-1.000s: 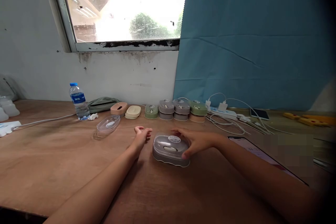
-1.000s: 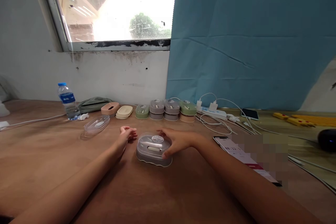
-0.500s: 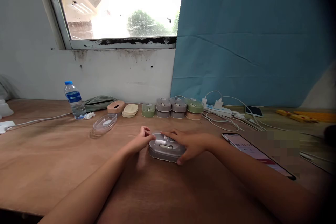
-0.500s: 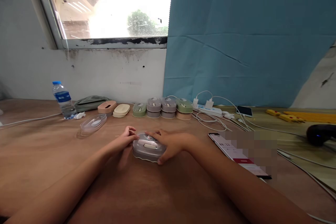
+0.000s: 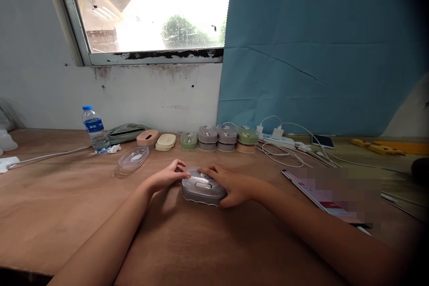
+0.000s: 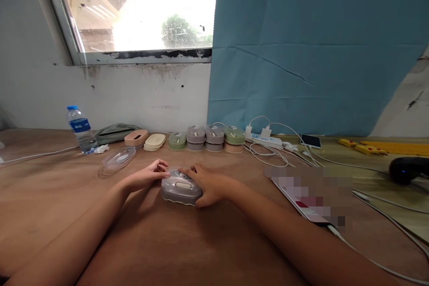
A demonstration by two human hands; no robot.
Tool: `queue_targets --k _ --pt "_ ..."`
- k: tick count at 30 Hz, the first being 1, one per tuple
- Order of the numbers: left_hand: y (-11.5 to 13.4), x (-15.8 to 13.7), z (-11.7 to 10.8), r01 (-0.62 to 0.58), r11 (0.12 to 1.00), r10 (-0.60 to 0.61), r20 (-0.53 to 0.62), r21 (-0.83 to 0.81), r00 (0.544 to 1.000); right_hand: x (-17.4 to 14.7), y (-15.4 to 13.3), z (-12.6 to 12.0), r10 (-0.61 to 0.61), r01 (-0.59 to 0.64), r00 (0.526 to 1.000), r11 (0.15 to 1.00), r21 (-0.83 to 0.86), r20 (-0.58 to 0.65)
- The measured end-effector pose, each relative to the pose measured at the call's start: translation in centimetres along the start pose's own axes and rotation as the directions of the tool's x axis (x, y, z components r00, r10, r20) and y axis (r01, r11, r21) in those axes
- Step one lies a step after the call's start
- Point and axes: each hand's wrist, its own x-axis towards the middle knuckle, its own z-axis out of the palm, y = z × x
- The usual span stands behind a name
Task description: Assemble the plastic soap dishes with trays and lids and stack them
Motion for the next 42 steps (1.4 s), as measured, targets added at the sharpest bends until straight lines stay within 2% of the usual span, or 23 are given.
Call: queue_targets --k 6,11,17,24,30,36,42 --pt "0.0 0.0 -0.8 0.012 1.0 -0.012 -0.002 -0.002 1.0 0.5 1.2 1.3 -0.167 0.175 0.972 0.984 0.034 -0.165" --pt "0.4 -0.5 -0.9 0.008 1.0 -0.008 0.029 0.003 1.0 0.6 1.8 2.1 -0.189 0.198 0.959 0.98 0.022 -0.211" --pt "0.2 -0.4 -1.4 -0.003 1.0 0.003 0.09 0.001 0.996 0.9 2.4 3.1 -0.259 0.285 0.92 0.957 0.047 -0.295" --pt "0.2 -0.5 -1.5 -0.009 1.0 0.006 0.094 0.028 0.996 1.0 2.3 3.5 -0.284 0.317 0.89 0.948 0.037 -0.356" --pt "0.0 -0.6 -1.8 -0.023 0.998 0.016 0.105 0.066 0.994 0.8 2.3 3.5 -0.356 0.387 0.848 0.922 -0.001 -0.393" --pt "0.0 -0.7 -1.8 -0.026 0.997 0.018 0.106 0.077 0.994 0.9 2.5 3.4 -0.356 0.396 0.851 0.918 0.028 -0.385" --pt "0.3 -0.8 -1.3 -0.007 0.991 -0.004 0.08 0.132 0.997 0.7 2.8 2.9 -0.295 0.348 0.892 0.932 0.104 -0.343"
